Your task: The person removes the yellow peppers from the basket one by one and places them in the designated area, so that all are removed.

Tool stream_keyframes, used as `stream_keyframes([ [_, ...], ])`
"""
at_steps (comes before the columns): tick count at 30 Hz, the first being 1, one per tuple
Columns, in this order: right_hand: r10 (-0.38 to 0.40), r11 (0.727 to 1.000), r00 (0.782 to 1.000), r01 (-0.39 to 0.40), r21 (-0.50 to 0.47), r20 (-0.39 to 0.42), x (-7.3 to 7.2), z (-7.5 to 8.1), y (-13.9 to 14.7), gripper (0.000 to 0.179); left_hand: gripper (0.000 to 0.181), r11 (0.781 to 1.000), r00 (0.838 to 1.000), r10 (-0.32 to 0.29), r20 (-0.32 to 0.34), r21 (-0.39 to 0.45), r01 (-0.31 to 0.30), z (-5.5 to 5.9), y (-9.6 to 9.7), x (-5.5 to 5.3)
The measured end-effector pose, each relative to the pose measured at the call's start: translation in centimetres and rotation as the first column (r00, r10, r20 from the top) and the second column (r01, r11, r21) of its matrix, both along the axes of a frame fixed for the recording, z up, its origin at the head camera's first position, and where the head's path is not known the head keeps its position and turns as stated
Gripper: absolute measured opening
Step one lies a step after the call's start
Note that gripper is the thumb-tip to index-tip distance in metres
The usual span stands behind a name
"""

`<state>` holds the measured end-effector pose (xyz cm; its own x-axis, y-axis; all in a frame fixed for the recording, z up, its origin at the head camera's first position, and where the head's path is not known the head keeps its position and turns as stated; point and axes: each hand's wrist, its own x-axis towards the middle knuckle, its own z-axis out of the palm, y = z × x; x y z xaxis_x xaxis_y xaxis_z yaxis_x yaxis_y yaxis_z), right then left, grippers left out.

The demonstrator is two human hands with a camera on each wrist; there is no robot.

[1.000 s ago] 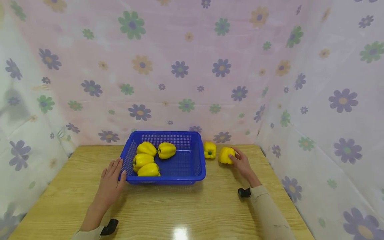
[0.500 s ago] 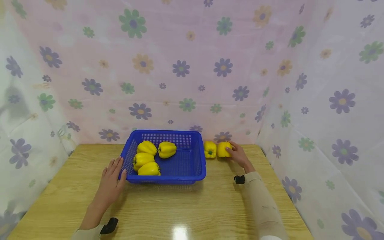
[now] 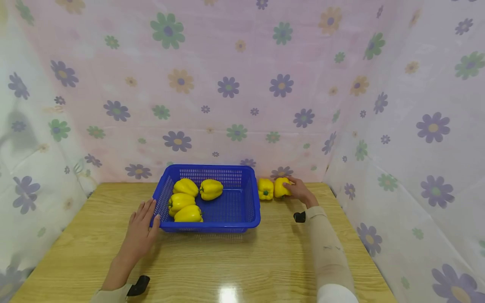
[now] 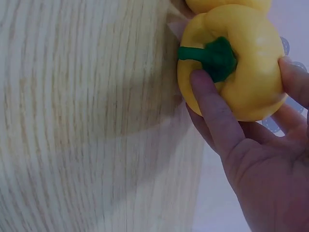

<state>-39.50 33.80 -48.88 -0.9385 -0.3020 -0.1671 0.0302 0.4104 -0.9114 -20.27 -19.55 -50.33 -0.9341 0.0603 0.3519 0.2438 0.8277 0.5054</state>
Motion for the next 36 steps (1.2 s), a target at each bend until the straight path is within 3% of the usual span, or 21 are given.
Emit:
stream_keyframes([
  [9, -0.035, 0.999, 0.995, 0.034, 0.01, 0.089, -0.4, 0.7, -0.6, 0.064, 0.059, 1.0, 1.0, 0.001, 0.015, -0.002, -0.001, 0.3, 0.1, 0.1],
  [17, -0.031, 0.994, 0.995, 0.02, 0.103, 0.098, -0.5, 1.3, -1.4, 0.064, 0.059, 1.0, 1.0, 0.003, 0.016, -0.009, -0.003, 0.4, 0.2, 0.1],
  [24, -0.05, 0.995, 0.989, 0.037, 0.094, 0.139, -1.0, 1.3, -1.5, 0.063, 0.059, 1.0, 1.0, 0.007, 0.0, -0.009, -0.007, 0.4, 0.3, 0.1],
  [36, -0.089, 0.987, 0.989, 0.073, 0.143, 0.114, -1.0, 1.0, -2.2, 0.07, 0.058, 1.0, 1.0, 0.007, 0.004, 0.0, -0.007, 0.3, 0.3, 0.1],
])
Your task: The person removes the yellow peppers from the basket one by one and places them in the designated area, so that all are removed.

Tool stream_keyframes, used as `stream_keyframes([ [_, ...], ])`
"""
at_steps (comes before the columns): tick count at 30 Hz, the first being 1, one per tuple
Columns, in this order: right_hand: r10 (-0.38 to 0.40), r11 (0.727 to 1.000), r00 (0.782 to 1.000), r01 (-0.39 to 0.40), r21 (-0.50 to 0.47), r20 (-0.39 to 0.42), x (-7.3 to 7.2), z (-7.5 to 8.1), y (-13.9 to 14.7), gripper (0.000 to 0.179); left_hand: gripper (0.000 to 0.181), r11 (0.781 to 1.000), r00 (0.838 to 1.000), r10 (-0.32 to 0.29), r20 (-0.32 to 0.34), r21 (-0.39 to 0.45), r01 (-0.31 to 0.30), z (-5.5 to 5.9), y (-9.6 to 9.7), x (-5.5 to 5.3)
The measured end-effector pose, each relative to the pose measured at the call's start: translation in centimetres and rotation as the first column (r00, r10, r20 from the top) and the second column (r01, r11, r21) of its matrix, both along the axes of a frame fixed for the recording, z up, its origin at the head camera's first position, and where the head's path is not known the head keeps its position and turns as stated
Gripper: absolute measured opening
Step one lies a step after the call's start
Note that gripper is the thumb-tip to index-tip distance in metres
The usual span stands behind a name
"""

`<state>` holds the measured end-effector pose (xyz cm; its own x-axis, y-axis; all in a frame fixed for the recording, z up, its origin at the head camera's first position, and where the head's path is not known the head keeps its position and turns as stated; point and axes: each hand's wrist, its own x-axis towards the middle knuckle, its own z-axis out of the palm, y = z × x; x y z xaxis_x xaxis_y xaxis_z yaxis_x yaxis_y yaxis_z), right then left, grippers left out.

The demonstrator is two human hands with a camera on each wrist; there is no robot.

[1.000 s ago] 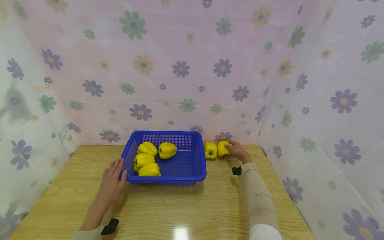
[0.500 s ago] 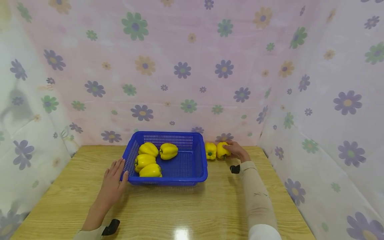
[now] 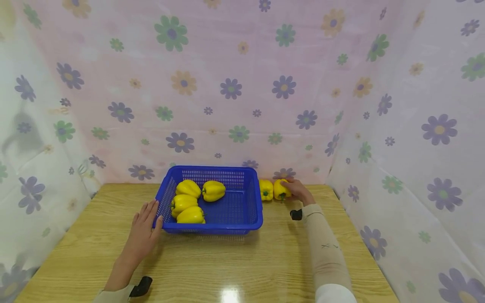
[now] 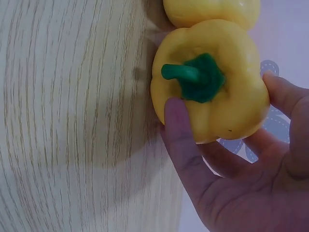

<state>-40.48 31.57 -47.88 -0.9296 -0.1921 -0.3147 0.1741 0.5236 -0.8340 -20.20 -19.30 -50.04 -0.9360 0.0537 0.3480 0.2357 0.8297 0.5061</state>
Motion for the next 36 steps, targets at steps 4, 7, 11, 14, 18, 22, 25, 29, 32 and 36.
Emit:
stream_keyframes([
  [4, -0.022, 0.999, 0.999, 0.023, 0.033, -0.026, 0.0, -0.06, -0.09, 0.068, 0.058, 1.0, 1.0, 0.001, -0.014, 0.004, -0.001, -0.05, 0.06, -0.01],
  [7, -0.027, 0.998, 0.998, 0.03, 0.049, -0.05, -0.02, -0.21, -0.14, 0.066, 0.058, 1.0, 1.0, 0.006, -0.013, -0.002, -0.006, -0.08, 0.08, -0.01],
  [11, -0.028, 0.998, 0.997, 0.033, 0.06, -0.078, 0.02, -0.25, -0.24, 0.064, 0.058, 1.0, 1.0, 0.009, -0.007, -0.005, -0.009, 0.01, 0.08, 0.09],
  [14, -0.021, 0.997, 0.995, 0.028, 0.07, -0.095, 0.05, -0.12, -0.18, 0.063, 0.058, 1.0, 1.0, 0.01, -0.013, -0.008, -0.01, 0.06, 0.11, 0.16],
  [18, -0.008, 0.996, 0.994, 0.018, 0.084, -0.109, 0.02, 0.0, 0.03, 0.063, 0.058, 1.0, 1.0, 0.008, -0.016, -0.012, -0.009, 0.09, 0.12, 0.21],
  [22, -0.013, 0.996, 0.993, 0.023, 0.084, -0.115, -0.06, -0.1, 0.11, 0.061, 0.058, 1.0, 1.0, 0.004, -0.019, -0.004, -0.004, 0.11, 0.11, 0.22],
  [25, -0.013, 0.996, 0.992, 0.024, 0.09, -0.122, -0.13, -0.21, 0.11, 0.061, 0.058, 1.0, 1.0, 0.006, -0.023, 0.0, -0.006, 0.04, 0.14, 0.17],
  [29, -0.011, 0.995, 0.992, 0.023, 0.1, -0.125, -0.3, -0.34, 0.18, 0.061, 0.058, 1.0, 1.0, 0.009, -0.026, -0.002, -0.009, -0.14, 0.12, 0.13],
  [32, -0.005, 0.994, 0.992, 0.019, 0.11, -0.127, -0.4, -0.36, 0.18, 0.062, 0.058, 1.0, 1.0, 0.008, -0.02, 0.0, -0.008, -0.25, 0.06, 0.1],
  [36, 0.005, 0.992, 0.992, 0.01, 0.122, -0.126, -0.37, -0.22, 0.02, 0.063, 0.058, 1.0, 1.0, 0.011, -0.006, -0.001, -0.011, -0.3, -0.02, 0.04],
])
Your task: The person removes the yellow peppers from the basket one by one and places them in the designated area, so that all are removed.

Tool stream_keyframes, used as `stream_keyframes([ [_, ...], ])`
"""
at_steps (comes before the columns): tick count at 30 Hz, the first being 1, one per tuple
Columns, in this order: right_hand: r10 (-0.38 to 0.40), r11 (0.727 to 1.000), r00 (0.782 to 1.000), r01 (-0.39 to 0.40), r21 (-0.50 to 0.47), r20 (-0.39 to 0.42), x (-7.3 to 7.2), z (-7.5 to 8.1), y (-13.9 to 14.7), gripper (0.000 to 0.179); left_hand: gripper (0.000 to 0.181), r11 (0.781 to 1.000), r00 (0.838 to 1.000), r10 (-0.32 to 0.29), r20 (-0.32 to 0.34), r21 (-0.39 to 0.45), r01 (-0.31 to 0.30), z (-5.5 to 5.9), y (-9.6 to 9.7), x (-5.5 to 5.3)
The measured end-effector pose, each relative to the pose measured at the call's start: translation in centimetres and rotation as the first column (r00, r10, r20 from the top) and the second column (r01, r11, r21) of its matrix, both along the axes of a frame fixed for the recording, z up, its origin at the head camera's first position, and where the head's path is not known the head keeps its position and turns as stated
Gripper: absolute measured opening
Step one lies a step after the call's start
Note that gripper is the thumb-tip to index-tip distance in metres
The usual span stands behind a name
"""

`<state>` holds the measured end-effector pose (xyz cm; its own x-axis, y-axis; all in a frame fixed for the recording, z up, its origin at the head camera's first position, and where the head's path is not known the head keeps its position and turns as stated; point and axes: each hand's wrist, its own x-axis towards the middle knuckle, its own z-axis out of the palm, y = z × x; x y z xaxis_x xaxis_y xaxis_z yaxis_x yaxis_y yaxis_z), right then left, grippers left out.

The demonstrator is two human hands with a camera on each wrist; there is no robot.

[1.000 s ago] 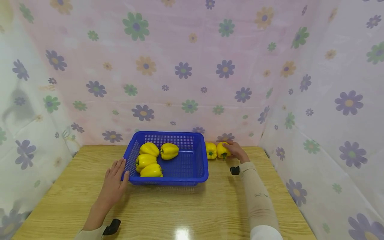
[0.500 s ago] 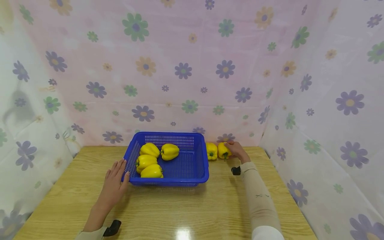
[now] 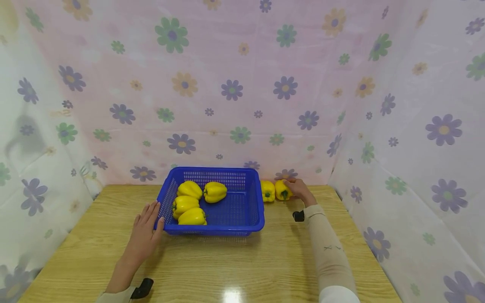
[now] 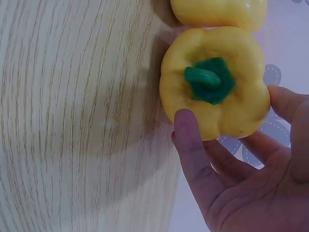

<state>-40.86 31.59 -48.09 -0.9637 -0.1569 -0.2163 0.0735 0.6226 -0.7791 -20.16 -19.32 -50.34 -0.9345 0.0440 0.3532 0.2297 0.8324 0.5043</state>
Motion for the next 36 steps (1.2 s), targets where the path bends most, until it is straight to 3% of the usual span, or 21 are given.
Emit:
stream_keyframes([
  [11, 0.011, 1.0, 1.0, -0.011, 0.005, -0.007, 0.3, 0.6, 0.1, 0.063, 0.057, 1.0, 0.999, -0.004, -0.038, -0.003, 0.004, 0.1, 0.2, 0.0],
  [20, 0.003, 1.0, 0.999, -0.002, 0.022, -0.039, 1.3, 3.1, -0.2, 0.067, 0.058, 1.0, 1.0, -0.007, -0.025, 0.001, 0.007, 0.1, 0.1, 0.1],
  [27, 0.029, 0.998, 0.997, -0.025, 0.053, -0.078, 3.8, 6.4, -1.8, 0.084, 0.058, 1.0, 1.0, -0.013, -0.01, 0.005, 0.013, 0.5, 0.1, 0.2],
  [32, 0.079, 0.996, 0.99, -0.073, 0.053, -0.116, 5.8, 8.5, -3.9, 0.072, 0.057, 1.0, 0.999, -0.016, -0.034, 0.005, 0.016, 0.5, 0.2, 0.2],
  [36, 0.163, 0.987, 0.975, -0.162, 0.025, -0.152, 7.2, 9.9, -6.1, 0.065, 0.058, 1.0, 0.999, -0.016, -0.033, 0.013, 0.017, 0.3, 0.1, 0.1],
])
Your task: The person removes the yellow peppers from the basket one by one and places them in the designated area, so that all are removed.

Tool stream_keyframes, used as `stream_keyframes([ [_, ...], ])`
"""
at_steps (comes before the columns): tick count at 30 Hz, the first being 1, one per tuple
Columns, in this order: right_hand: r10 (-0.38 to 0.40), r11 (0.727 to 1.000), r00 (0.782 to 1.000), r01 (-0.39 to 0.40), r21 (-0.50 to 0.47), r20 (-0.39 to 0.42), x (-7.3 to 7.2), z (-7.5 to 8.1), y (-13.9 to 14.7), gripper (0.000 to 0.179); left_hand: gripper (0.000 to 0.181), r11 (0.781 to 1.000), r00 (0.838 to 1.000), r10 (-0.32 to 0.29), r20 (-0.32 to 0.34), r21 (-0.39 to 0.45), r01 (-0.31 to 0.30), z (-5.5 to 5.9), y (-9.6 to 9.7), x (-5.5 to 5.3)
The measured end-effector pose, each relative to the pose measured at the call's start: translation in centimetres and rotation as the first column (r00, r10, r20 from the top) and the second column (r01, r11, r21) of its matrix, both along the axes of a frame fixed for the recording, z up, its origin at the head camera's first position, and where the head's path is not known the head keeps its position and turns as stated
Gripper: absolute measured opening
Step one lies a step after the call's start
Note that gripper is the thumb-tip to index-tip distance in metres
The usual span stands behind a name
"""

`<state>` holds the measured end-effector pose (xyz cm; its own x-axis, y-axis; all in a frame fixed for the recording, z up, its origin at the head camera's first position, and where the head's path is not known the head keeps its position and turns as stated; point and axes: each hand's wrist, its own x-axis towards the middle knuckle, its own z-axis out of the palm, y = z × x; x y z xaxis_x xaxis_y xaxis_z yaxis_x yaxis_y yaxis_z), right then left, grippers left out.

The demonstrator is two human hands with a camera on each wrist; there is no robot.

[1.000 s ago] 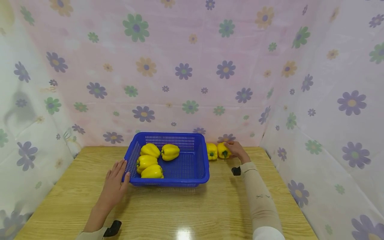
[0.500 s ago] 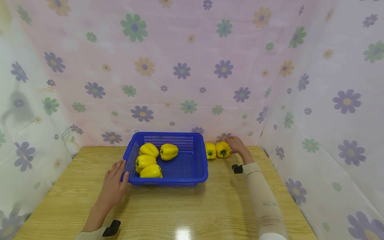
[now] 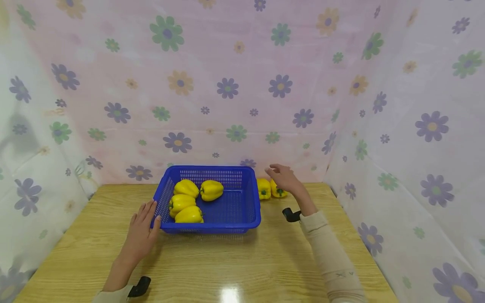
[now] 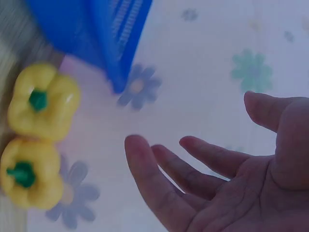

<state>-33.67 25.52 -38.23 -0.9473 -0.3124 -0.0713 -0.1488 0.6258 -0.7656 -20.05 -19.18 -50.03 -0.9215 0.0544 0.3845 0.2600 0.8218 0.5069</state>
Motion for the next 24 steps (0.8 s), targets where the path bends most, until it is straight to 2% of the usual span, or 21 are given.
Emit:
stream_keyframes([
  [7, 0.16, 0.987, 0.987, -0.16, 0.008, -0.035, 2.2, 1.3, -4.9, 0.059, 0.058, 1.0, 1.0, -0.003, 0.031, 0.003, 0.003, 0.0, -0.1, -0.2],
  [12, 0.214, 0.977, 0.976, -0.213, 0.029, -0.037, 2.5, 1.7, -8.2, 0.056, 0.058, 1.0, 1.0, 0.0, 0.03, 0.0, 0.0, 0.0, -0.1, -0.3],
  [16, 0.228, 0.972, 0.973, -0.226, 0.062, -0.024, 1.5, 1.4, -10.2, 0.057, 0.058, 1.0, 1.0, 0.002, 0.025, -0.004, -0.002, 0.0, -0.1, -0.2],
  [24, 0.234, 0.957, 0.958, -0.256, 0.134, 0.166, -2.1, -1.1, -13.0, 0.058, 0.057, 1.0, 1.0, 0.003, 0.019, -0.012, -0.003, 0.0, -0.1, -0.2],
])
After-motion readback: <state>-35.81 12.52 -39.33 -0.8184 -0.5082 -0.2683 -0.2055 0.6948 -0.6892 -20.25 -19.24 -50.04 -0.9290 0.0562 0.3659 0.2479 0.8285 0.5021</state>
